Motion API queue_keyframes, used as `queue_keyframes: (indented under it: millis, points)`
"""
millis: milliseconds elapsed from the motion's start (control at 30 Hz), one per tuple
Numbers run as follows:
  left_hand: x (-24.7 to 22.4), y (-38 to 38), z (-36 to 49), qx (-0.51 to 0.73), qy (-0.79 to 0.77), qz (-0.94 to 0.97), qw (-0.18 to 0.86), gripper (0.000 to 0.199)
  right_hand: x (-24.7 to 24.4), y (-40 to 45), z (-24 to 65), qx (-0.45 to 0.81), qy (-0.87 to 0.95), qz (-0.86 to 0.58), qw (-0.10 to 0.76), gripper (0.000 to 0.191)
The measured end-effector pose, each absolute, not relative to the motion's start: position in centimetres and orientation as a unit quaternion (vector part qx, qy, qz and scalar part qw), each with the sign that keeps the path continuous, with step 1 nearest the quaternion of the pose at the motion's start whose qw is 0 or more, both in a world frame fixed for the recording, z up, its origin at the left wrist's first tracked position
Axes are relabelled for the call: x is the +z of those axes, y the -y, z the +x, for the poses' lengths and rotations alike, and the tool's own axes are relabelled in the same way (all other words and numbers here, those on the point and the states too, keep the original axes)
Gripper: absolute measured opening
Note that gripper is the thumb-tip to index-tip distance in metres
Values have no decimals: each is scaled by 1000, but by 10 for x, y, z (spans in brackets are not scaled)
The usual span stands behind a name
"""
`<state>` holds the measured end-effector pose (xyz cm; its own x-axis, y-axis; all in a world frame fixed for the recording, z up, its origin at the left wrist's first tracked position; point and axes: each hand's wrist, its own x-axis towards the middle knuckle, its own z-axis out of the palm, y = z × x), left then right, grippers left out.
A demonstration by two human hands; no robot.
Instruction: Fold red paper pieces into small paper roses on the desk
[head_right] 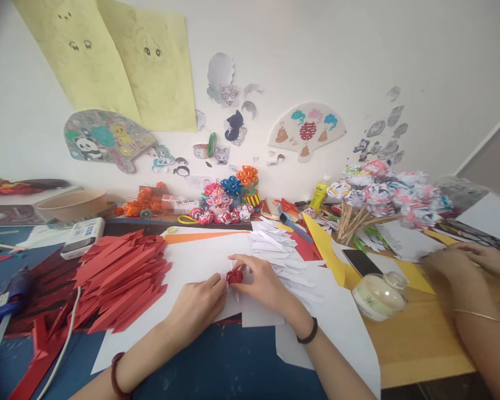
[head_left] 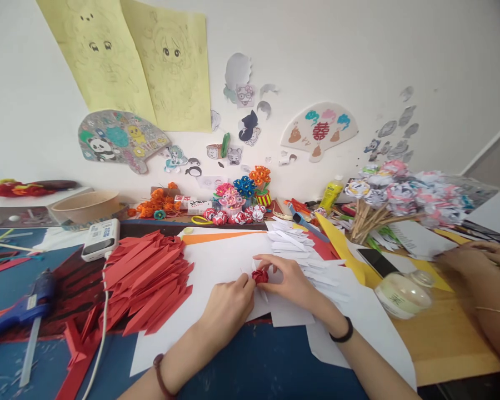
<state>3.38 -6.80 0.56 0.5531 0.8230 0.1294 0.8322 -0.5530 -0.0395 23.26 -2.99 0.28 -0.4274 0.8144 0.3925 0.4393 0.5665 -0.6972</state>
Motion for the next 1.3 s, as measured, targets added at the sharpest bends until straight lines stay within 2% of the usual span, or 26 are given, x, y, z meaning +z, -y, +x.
queue_keyframes:
  millis: [233,600,767,933,1067,1300]
  points:
    - [-2,68,33,-74,481,-872,54,16,0,32,227,225,824,-373,362,52]
    - [9,68,32,-46,475,-878,40,18,2,32,228,245,800,-407,367,45]
    - [8,60,24,-61,497,-863,63,19,6,30,234,296,780,-433,342,44]
    - [9,58,22,-114,490,-863,51,24,9,28,245,335,794,-393,321,44]
    - [12,58,22,-172,474,-863,14,31,7,26,246,317,807,-388,313,40]
    - [18,53,18,-225,470,-844,-128,17,3,28,236,281,810,-396,330,28]
